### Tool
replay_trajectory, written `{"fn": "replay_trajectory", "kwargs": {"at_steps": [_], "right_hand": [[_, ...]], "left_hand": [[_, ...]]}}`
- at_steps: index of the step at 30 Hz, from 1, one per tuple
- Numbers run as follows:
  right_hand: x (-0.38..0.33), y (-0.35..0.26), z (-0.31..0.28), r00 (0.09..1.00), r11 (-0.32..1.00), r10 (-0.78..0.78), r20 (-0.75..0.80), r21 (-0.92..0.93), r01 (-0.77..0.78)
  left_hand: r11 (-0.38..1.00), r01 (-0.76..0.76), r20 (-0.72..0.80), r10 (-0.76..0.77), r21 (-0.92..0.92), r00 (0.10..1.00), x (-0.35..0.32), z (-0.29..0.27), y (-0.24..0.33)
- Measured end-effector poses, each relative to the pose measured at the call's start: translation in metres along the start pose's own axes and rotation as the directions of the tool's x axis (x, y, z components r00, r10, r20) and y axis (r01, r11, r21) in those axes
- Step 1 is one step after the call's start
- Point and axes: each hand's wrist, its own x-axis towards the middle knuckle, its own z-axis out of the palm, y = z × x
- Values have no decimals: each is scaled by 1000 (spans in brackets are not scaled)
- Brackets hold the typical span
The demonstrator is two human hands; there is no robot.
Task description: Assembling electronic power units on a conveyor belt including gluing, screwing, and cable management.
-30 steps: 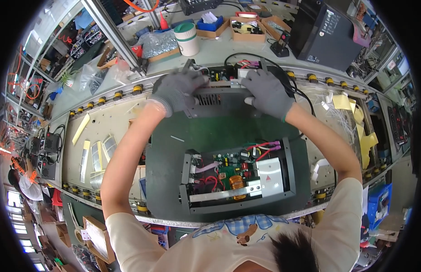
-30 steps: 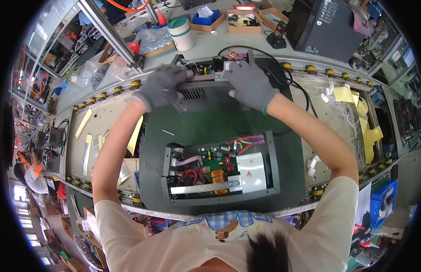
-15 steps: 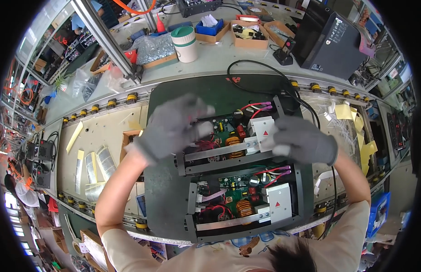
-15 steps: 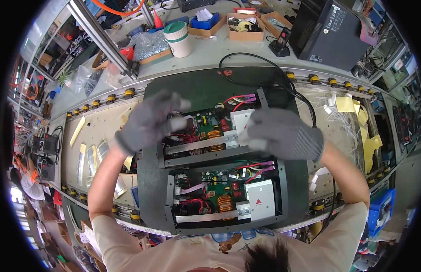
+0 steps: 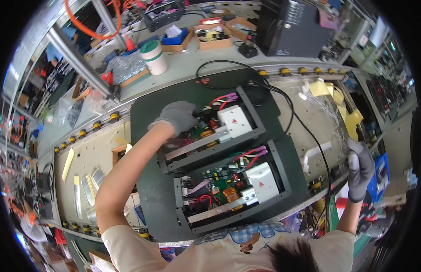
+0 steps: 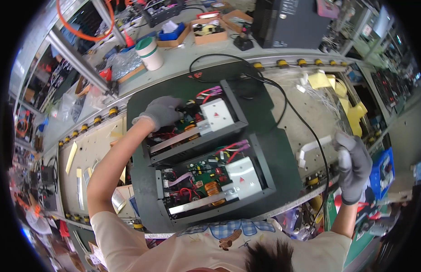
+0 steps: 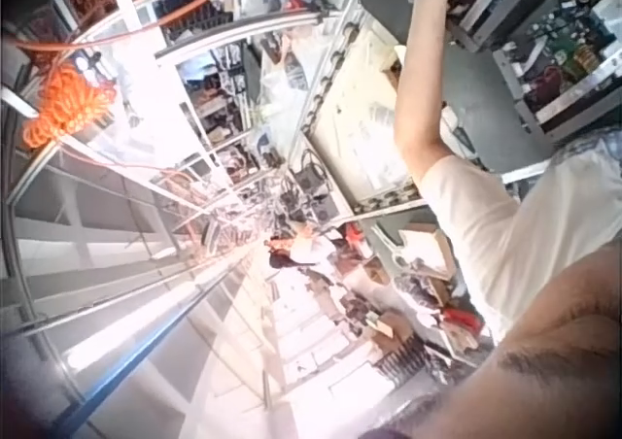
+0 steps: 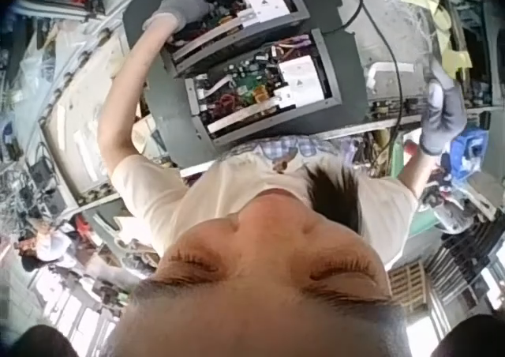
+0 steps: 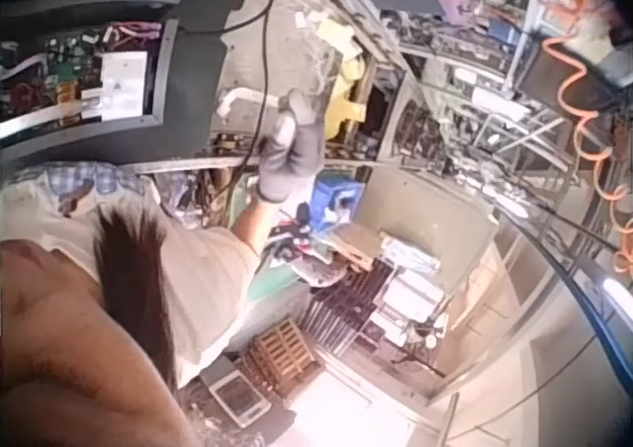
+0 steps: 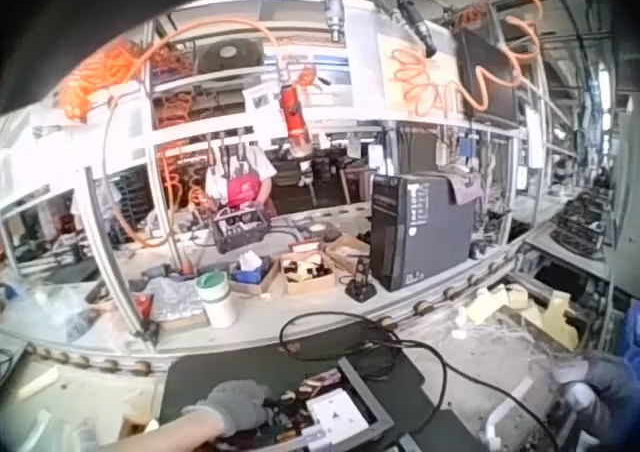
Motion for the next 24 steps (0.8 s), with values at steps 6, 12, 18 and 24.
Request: {"fn": "replay_trajectory", "kwargs": {"at_steps": [6, 12, 18, 24], "right_hand": [[-103, 15, -75, 679, 907, 388, -623, 126, -403], [-230, 59, -126, 229, 897, 211, -950, 96, -432], [-294, 103, -85, 252, 685, 148, -956, -85, -724], [-323, 193, -129, 370, 295, 463, -806, -254, -921]], "left_hand": [[997, -19, -50, 23, 74, 998, 22, 34, -42], [988, -12, -268, -30, -153, 963, 24, 28, -56], [973, -134, -349, 61, -187, 935, 4, 34, -28], [981, -161, -417, 104, -105, 903, -36, 27, -34]]}}
